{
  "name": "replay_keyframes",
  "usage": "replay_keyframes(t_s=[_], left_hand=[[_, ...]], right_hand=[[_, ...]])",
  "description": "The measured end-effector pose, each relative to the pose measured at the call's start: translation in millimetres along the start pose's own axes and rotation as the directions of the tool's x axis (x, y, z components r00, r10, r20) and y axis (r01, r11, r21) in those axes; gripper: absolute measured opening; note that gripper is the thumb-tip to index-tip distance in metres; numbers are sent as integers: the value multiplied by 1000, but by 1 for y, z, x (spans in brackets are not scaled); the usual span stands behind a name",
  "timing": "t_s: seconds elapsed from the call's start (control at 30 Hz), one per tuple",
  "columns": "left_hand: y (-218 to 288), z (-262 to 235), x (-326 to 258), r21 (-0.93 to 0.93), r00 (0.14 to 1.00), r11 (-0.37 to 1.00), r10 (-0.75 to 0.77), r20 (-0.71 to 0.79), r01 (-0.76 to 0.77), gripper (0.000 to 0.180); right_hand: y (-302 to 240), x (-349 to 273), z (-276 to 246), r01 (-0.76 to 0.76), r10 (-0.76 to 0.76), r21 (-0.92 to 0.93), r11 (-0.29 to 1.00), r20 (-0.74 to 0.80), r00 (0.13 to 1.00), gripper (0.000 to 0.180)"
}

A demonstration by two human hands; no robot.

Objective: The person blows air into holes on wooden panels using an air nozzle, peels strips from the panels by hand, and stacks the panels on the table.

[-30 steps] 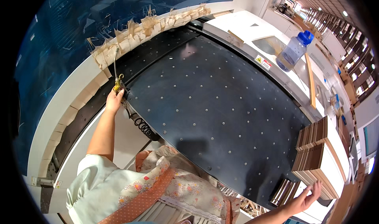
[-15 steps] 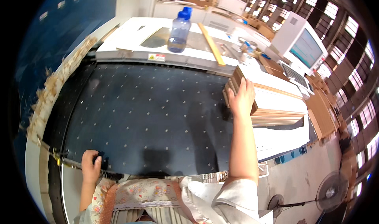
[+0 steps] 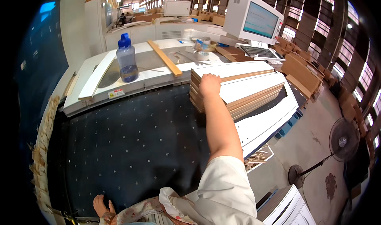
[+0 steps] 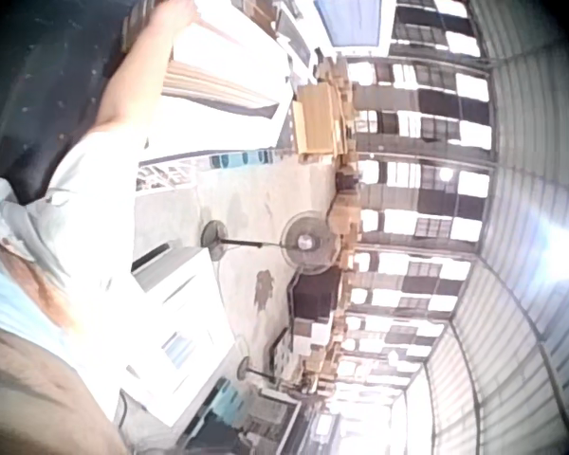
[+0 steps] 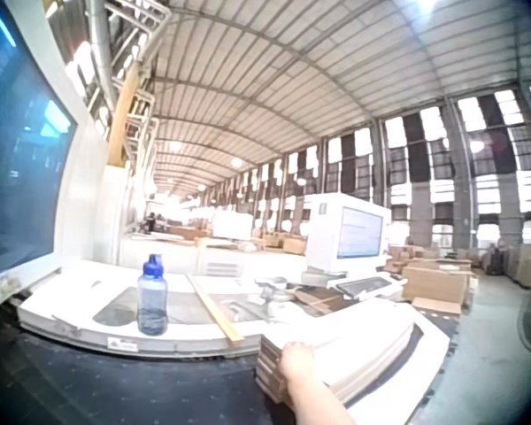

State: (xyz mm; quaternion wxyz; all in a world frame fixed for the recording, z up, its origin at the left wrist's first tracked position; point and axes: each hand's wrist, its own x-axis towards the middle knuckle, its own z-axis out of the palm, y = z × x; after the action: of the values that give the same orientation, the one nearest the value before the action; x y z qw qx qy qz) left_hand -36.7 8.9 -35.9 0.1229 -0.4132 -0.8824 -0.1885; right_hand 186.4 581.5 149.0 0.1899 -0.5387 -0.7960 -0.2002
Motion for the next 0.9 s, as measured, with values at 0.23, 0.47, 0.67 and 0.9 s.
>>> replay_keyframes(t_s=[0.23,0.47,0.67,0.9], left_hand=[[35,-26,15,-3,992,1000,12,-122,-13,34],[38,-31,4,-69,986,998,-4,-165,-8,34],[12,-5,-3,-112,984,994,-20,-178,0,31],[22,-13,1,-121,987,992,-45,-154,26,30]], right_hand=[[-3,2,3,-1,2,9,1000,-131,991,15],[0,0,-6,-81,90,122,989,-74,993,14],[2,-7,-3,-116,172,318,941,-154,973,13],[18,-28,-22,-62,89,234,970,-106,990,12]])
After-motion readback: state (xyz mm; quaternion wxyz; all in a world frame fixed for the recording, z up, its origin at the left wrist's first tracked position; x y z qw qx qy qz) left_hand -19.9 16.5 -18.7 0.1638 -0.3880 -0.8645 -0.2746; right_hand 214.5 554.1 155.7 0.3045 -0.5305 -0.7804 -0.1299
